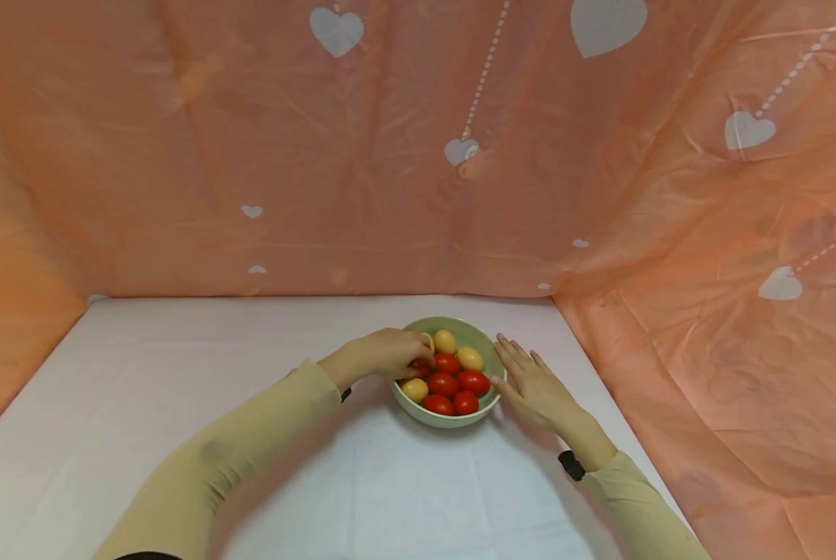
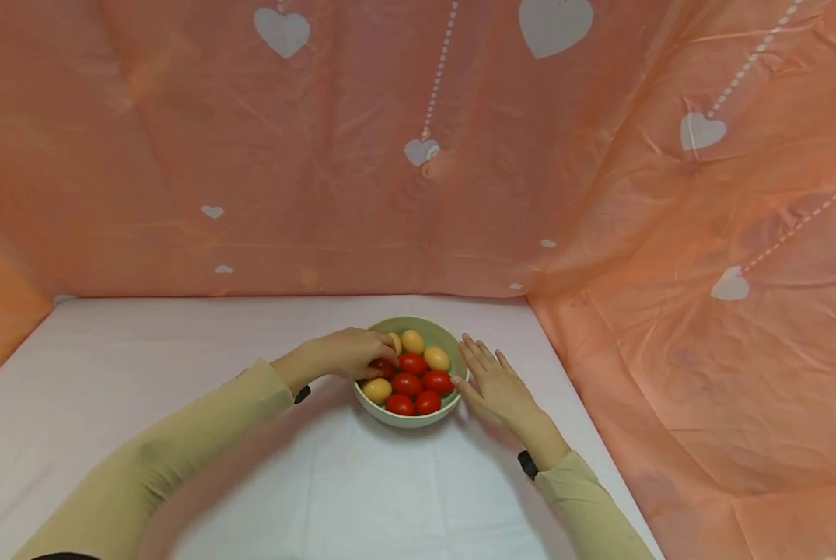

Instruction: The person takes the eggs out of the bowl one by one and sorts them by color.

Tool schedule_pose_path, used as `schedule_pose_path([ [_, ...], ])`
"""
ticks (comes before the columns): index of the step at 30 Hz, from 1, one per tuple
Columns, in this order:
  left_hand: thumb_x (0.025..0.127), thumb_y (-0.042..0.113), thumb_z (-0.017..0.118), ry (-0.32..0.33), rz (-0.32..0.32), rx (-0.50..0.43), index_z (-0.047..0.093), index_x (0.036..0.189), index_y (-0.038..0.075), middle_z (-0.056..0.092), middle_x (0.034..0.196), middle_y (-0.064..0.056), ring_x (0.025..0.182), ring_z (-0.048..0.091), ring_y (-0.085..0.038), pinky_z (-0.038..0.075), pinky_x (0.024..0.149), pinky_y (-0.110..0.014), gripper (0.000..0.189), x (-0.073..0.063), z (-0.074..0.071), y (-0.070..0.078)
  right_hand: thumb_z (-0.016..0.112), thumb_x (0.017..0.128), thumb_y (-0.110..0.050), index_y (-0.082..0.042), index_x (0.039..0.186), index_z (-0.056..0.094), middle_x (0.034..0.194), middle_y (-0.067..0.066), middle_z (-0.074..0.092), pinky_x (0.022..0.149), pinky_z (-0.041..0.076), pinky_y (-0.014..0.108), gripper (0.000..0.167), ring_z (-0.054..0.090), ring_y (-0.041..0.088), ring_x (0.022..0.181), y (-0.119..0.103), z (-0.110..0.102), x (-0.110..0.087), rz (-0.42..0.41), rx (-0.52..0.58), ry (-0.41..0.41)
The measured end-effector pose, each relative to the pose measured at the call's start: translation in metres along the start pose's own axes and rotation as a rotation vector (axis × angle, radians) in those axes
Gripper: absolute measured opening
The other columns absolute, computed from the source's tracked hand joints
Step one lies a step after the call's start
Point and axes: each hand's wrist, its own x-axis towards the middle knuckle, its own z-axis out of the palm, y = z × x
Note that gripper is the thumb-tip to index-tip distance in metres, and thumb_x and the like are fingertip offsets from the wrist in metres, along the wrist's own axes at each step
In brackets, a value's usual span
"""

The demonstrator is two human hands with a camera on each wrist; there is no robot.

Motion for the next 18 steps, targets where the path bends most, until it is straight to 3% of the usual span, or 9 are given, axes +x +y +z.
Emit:
schedule_pose_path([
  [8,0.091,0.005,0.075,-0.077,0.006,-0.011,0.081,0.110,0.021,0.067,0.108,0.005,0.101,0.064,-0.016,0.056,0.089,-0.035,0.026,0.0021,-0.0025,0.0025,0.053,0.107,-0.039,0.000,0.160,0.035,0.168,0.016,0.029,0.122,0.024,0.064,0.068,0.032,0.041,0.152,-0.0016,0.0012,-0.0033,-0.002,-0.006,-0.006],
  [18,0.086,0.000,0.078,-0.114,-0.052,-0.034,0.081,0.111,0.022,0.067,0.112,0.006,0.104,0.062,-0.015,0.055,0.092,-0.035,0.034,0.0040,-0.0075,0.0010,0.052,0.108,-0.039,-0.001,0.161,0.034,0.169,0.015,0.028,0.122,0.023,0.064,0.067,0.031,0.040,0.153,-0.0032,-0.0026,-0.0007,0.002,-0.009,-0.014],
])
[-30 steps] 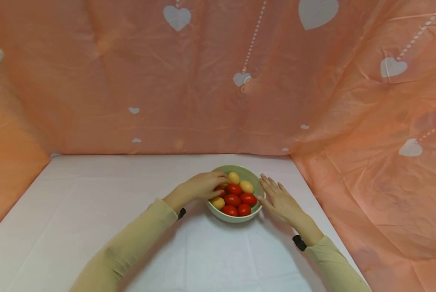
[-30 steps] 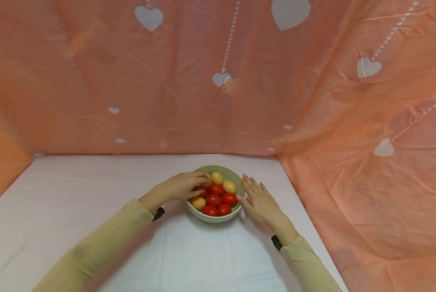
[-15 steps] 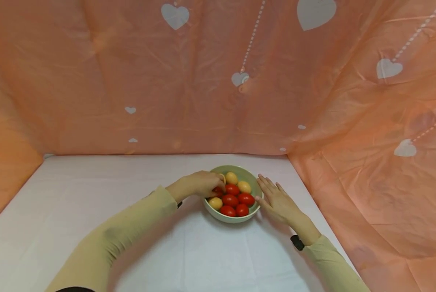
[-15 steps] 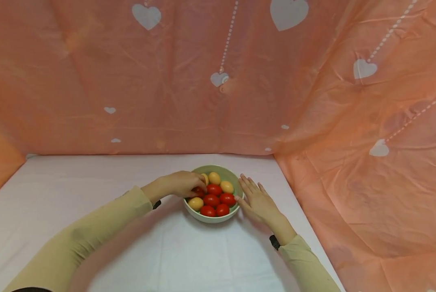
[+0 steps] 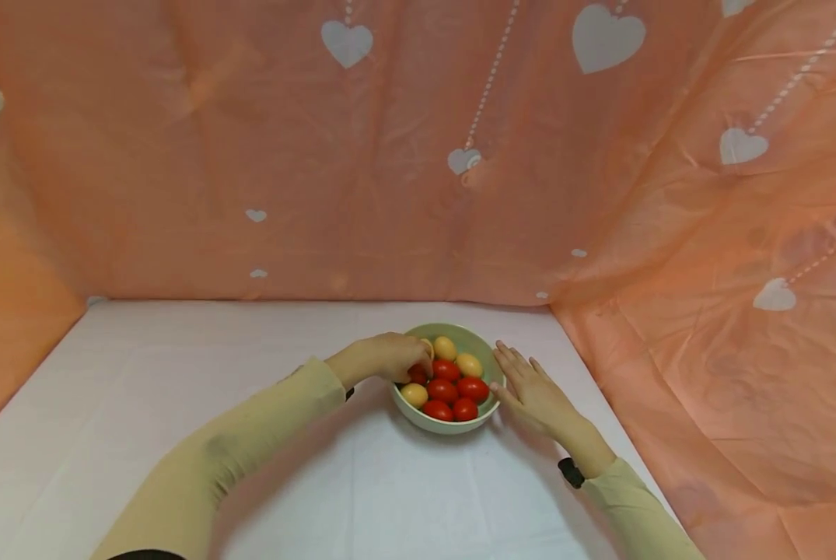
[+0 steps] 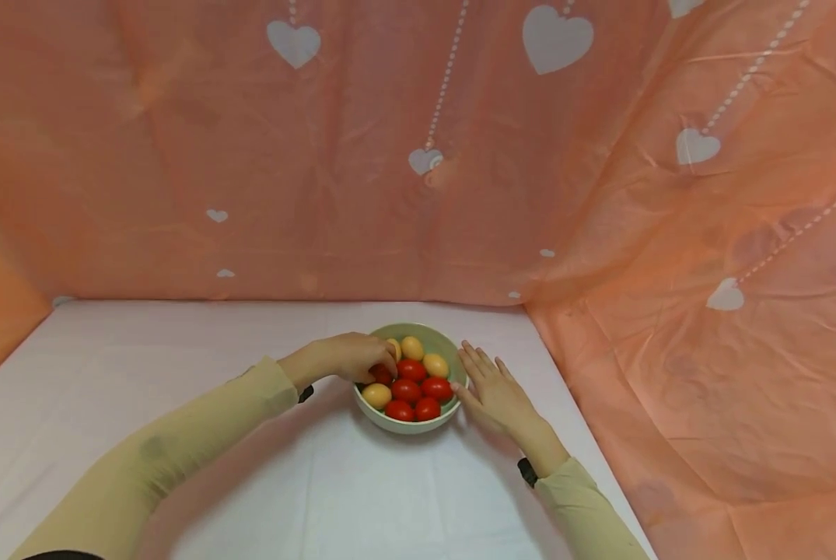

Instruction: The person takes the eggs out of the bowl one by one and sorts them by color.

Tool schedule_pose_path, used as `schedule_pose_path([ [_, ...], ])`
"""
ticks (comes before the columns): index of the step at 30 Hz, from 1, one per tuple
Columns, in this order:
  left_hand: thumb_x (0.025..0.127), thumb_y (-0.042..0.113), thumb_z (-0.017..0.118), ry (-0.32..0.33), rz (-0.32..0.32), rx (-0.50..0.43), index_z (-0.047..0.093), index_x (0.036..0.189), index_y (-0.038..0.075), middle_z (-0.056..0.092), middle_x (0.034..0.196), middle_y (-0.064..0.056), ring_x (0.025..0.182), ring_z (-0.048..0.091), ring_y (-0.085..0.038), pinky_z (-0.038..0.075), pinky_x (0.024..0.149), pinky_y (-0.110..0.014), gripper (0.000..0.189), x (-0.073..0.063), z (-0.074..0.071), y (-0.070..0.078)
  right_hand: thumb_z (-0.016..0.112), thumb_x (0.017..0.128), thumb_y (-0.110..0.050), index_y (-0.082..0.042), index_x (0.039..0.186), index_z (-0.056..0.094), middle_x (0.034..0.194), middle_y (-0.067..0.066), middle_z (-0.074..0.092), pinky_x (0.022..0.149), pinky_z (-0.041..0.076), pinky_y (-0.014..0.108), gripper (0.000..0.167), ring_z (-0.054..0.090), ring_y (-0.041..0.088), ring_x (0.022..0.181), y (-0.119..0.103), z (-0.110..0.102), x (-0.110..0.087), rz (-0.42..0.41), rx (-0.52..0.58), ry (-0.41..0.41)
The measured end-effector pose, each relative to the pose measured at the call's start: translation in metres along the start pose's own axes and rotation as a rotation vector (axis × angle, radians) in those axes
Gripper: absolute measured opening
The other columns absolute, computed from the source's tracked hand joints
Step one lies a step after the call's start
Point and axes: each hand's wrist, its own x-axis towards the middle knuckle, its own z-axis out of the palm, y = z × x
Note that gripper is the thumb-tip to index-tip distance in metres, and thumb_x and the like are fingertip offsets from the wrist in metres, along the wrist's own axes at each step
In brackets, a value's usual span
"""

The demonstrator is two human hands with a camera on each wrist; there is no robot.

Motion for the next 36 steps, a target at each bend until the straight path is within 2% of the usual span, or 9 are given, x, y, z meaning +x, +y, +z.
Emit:
schedule_pose_path([
  [4,0.087,0.001,0.079,0.006,0.002,-0.020,0.081,0.113,0.020,0.067,0.114,0.005,0.107,0.063,-0.015,0.054,0.095,-0.035,0.032,0.000,0.000,-0.001,0.051,0.109,-0.039,-0.001,0.161,0.033,0.169,0.015,0.028,0.122,0.024,0.064,0.066,0.031,0.041,0.153,0.000,0.000,-0.001,0.003,-0.002,0.005],
  [10,0.088,0.002,0.077,0.055,0.033,-0.090,0.079,0.118,0.015,0.067,0.117,0.000,0.106,0.064,-0.018,0.053,0.097,-0.035,0.033,-0.004,-0.002,-0.003,0.049,0.109,-0.039,-0.001,0.161,0.034,0.169,0.016,0.028,0.122,0.023,0.065,0.065,0.031,0.042,0.152,0.000,-0.002,0.001,0.002,0.018,0.017],
  [17,0.090,0.003,0.076,0.127,0.040,-0.183,0.076,0.125,0.011,0.066,0.129,-0.007,0.120,0.062,-0.023,0.049,0.107,-0.039,0.035,-0.009,0.004,-0.008,0.048,0.110,-0.040,0.000,0.161,0.033,0.169,0.016,0.028,0.121,0.023,0.065,0.066,0.030,0.043,0.152,-0.001,-0.002,0.000,0.000,0.026,0.013],
  [24,0.090,0.007,0.077,0.261,0.054,-0.255,0.075,0.125,0.009,0.066,0.128,-0.008,0.119,0.063,-0.024,0.050,0.106,-0.038,0.035,-0.013,0.018,-0.011,0.049,0.110,-0.039,0.000,0.161,0.033,0.169,0.016,0.027,0.121,0.024,0.066,0.066,0.030,0.042,0.153,-0.001,0.001,-0.002,0.004,0.038,0.012],
  [36,0.093,0.016,0.078,0.455,-0.033,-0.380,0.067,0.132,0.010,0.060,0.130,-0.006,0.114,0.061,-0.020,0.052,0.101,-0.037,0.042,-0.023,0.027,-0.001,0.047,0.110,-0.040,-0.001,0.161,0.032,0.169,0.016,0.026,0.121,0.022,0.066,0.066,0.029,0.043,0.153,-0.001,0.001,-0.001,0.008,0.042,0.013],
])
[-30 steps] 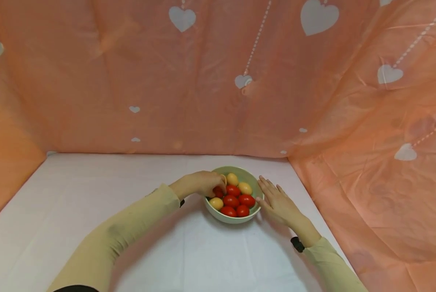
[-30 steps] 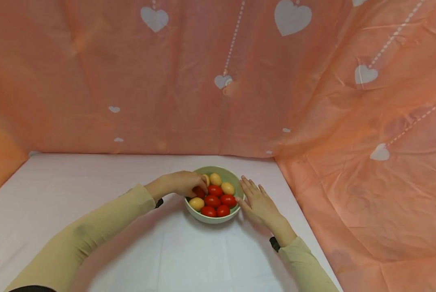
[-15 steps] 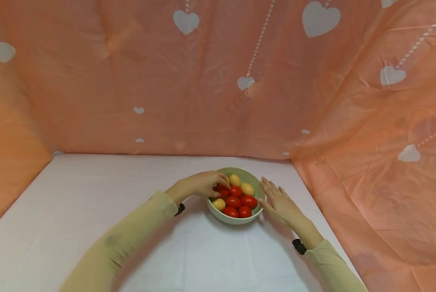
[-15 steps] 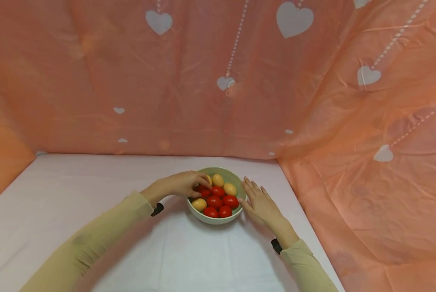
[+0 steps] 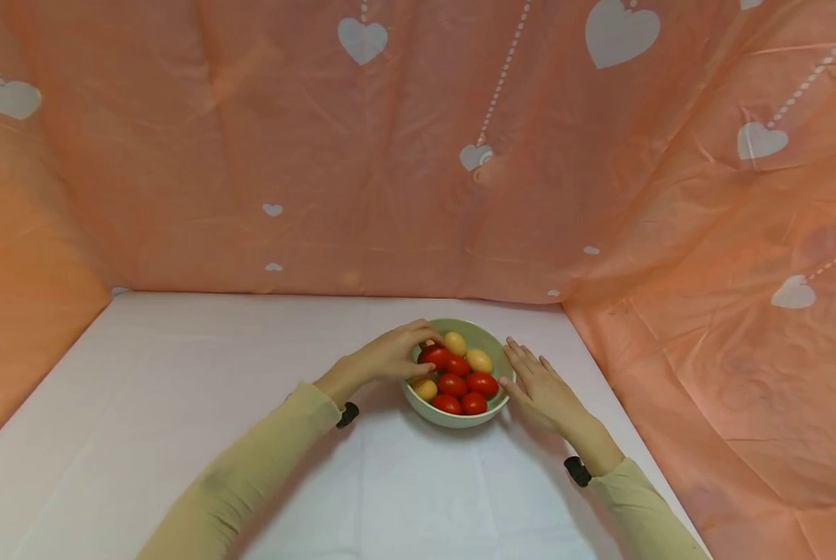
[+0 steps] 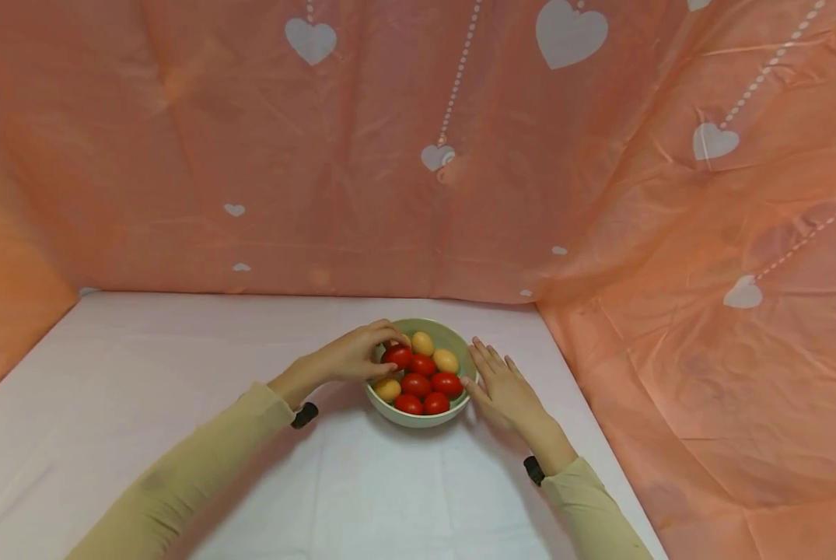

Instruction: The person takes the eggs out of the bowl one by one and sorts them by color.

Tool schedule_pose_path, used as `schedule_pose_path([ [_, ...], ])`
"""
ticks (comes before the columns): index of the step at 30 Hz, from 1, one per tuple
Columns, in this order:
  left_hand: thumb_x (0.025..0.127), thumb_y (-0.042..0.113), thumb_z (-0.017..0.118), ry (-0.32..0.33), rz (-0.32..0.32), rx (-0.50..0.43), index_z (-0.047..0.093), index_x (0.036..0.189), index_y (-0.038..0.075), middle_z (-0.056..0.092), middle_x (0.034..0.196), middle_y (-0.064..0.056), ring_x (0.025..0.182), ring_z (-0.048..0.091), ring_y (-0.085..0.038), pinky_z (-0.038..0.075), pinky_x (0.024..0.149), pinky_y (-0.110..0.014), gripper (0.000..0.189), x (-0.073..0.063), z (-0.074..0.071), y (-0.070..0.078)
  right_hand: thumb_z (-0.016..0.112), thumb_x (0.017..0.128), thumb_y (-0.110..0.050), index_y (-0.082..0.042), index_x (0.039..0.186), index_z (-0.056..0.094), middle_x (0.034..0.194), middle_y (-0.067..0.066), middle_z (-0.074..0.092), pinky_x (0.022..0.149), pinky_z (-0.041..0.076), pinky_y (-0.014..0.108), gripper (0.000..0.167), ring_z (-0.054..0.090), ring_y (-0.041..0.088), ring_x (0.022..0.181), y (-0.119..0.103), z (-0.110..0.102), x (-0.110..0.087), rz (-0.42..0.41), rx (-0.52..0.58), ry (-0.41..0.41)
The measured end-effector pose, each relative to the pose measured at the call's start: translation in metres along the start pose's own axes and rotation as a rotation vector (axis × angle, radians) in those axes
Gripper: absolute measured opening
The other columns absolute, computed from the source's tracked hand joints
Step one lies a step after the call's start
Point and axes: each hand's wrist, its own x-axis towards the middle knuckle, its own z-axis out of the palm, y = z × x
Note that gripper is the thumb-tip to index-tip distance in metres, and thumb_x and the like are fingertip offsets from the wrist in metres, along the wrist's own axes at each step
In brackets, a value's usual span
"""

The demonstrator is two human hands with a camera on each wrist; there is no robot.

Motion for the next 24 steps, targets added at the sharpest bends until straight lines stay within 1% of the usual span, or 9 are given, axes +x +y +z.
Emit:
schedule_pose_path([
  [4,0.091,0.015,0.080,0.074,0.018,-0.049,0.066,0.132,0.010,0.060,0.125,-0.005,0.110,0.061,-0.019,0.054,0.097,-0.037,0.043,-0.004,0.000,0.003,0.048,0.110,-0.039,0.000,0.160,0.034,0.169,0.017,0.028,0.120,0.023,0.067,0.065,0.030,0.044,0.152,-0.001,0.000,0.000,-0.004,0.005,0.011],
  [9,0.090,0.012,0.081,0.183,0.072,-0.096,0.069,0.130,0.009,0.060,0.124,-0.007,0.107,0.060,-0.020,0.055,0.095,-0.040,0.042,-0.009,-0.001,0.009,0.047,0.110,-0.039,0.001,0.160,0.034,0.169,0.017,0.028,0.121,0.022,0.066,0.065,0.031,0.045,0.152,-0.002,-0.001,0.001,-0.003,0.008,0.015],
  [12,0.090,0.011,0.080,0.234,0.093,-0.112,0.071,0.128,0.009,0.061,0.125,-0.008,0.107,0.060,-0.021,0.054,0.095,-0.041,0.039,-0.012,-0.004,0.013,0.048,0.110,-0.039,0.001,0.160,0.034,0.169,0.017,0.028,0.121,0.022,0.066,0.065,0.030,0.045,0.152,-0.002,-0.001,0.001,-0.003,0.010,0.013],
  [15,0.091,0.011,0.080,0.269,0.085,-0.128,0.072,0.128,0.009,0.060,0.125,-0.008,0.108,0.060,-0.021,0.054,0.095,-0.041,0.038,-0.017,-0.007,0.015,0.048,0.110,-0.039,0.001,0.160,0.034,0.169,0.017,0.028,0.121,0.023,0.067,0.065,0.030,0.045,0.152,-0.001,-0.001,0.001,-0.002,0.013,0.010],
  [18,0.091,0.010,0.080,0.306,0.073,-0.148,0.073,0.128,0.009,0.061,0.124,-0.008,0.106,0.061,-0.021,0.056,0.089,-0.044,0.037,-0.022,-0.010,0.015,0.047,0.110,-0.039,0.000,0.160,0.034,0.169,0.017,0.027,0.121,0.023,0.066,0.065,0.030,0.044,0.152,0.000,0.000,0.001,0.000,0.016,0.008],
  [20,0.091,0.009,0.080,0.332,0.068,-0.161,0.072,0.128,0.009,0.061,0.123,-0.008,0.104,0.062,-0.021,0.057,0.086,-0.043,0.037,-0.027,-0.013,0.014,0.047,0.110,-0.039,0.000,0.161,0.033,0.169,0.017,0.027,0.121,0.022,0.066,0.065,0.030,0.044,0.152,0.001,0.000,0.000,0.000,0.022,0.007],
  [23,0.091,0.009,0.080,0.371,0.070,-0.166,0.071,0.127,0.008,0.061,0.122,-0.009,0.100,0.065,-0.020,0.057,0.086,-0.041,0.037,-0.033,-0.018,0.012,0.047,0.110,-0.040,0.000,0.161,0.033,0.169,0.017,0.027,0.122,0.022,0.065,0.066,0.030,0.044,0.152,0.002,0.001,0.000,0.001,0.026,0.003],
  [24,0.091,0.009,0.080,0.382,0.069,-0.164,0.071,0.128,0.007,0.061,0.122,-0.009,0.099,0.066,-0.021,0.057,0.087,-0.042,0.038,-0.035,-0.020,0.011,0.046,0.110,-0.040,0.000,0.161,0.033,0.170,0.017,0.026,0.122,0.021,0.065,0.066,0.029,0.044,0.152,0.002,0.000,0.000,0.003,0.027,0.001],
])
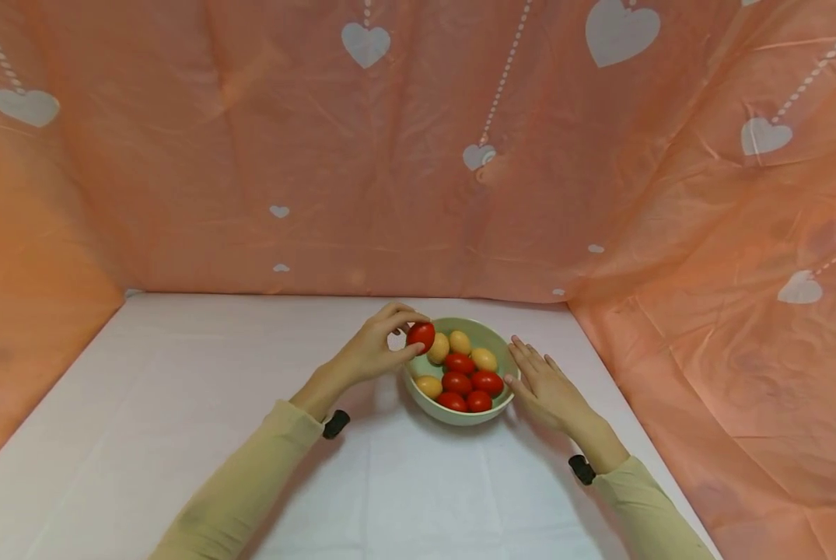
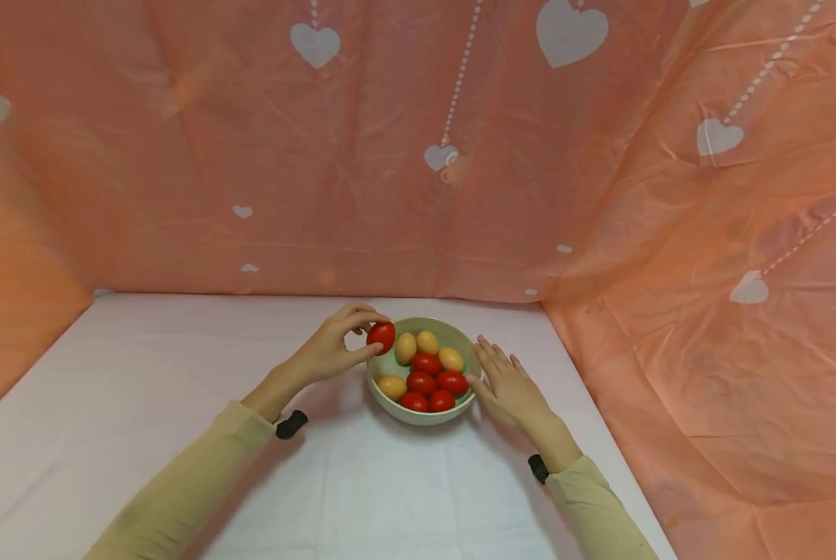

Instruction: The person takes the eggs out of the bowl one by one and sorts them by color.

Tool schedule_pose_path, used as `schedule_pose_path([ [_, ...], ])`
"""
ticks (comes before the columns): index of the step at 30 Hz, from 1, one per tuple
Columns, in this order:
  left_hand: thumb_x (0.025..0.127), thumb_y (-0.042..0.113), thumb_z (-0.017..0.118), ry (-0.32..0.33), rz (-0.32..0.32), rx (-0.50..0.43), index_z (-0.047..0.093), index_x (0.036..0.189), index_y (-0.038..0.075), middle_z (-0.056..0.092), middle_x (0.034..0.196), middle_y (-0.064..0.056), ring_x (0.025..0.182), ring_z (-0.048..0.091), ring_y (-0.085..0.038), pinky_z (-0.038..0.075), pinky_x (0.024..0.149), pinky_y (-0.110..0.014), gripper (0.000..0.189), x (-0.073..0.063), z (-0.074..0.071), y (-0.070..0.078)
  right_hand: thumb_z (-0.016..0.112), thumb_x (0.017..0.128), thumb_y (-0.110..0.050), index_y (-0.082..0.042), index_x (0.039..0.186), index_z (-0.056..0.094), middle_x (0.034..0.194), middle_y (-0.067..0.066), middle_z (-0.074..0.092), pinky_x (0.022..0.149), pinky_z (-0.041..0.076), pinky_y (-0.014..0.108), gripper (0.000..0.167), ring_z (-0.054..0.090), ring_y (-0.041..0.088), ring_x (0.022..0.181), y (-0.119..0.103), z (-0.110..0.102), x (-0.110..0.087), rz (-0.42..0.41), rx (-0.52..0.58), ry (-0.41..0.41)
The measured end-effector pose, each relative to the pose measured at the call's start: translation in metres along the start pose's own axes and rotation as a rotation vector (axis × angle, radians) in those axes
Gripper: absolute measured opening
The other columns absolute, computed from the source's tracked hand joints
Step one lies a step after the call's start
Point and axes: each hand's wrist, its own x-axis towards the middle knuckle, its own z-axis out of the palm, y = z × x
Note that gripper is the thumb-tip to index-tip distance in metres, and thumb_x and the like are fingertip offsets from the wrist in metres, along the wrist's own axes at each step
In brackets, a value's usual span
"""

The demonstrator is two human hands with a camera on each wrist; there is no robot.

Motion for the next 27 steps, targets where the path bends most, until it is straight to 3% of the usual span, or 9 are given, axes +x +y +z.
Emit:
schedule_pose_path([
  [6,0.091,0.010,0.081,0.048,-0.030,0.021,0.069,0.128,0.005,0.061,0.125,-0.012,0.099,0.067,-0.024,0.056,0.091,-0.050,0.040,-0.012,-0.020,-0.003,0.046,0.110,-0.040,-0.001,0.161,0.032,0.170,0.016,0.025,0.122,0.020,0.065,0.066,0.027,0.043,0.154,0.000,-0.001,0.001,0.010,-0.008,-0.008],
  [13,0.090,0.010,0.082,0.073,-0.087,0.063,0.069,0.127,0.006,0.061,0.126,-0.011,0.097,0.066,-0.023,0.055,0.092,-0.049,0.039,-0.033,-0.043,-0.011,0.046,0.110,-0.040,0.000,0.161,0.033,0.170,0.016,0.026,0.122,0.020,0.066,0.065,0.027,0.044,0.153,0.001,0.001,0.001,0.005,-0.005,0.004],
  [27,0.094,0.014,0.079,0.047,-0.242,0.187,0.066,0.131,0.009,0.059,0.127,-0.005,0.099,0.063,-0.020,0.053,0.088,-0.048,0.040,-0.082,-0.091,-0.022,0.049,0.110,-0.036,0.001,0.160,0.035,0.169,0.017,0.029,0.120,0.022,0.068,0.063,0.030,0.045,0.152,-0.001,0.004,-0.001,-0.004,-0.002,0.038],
])
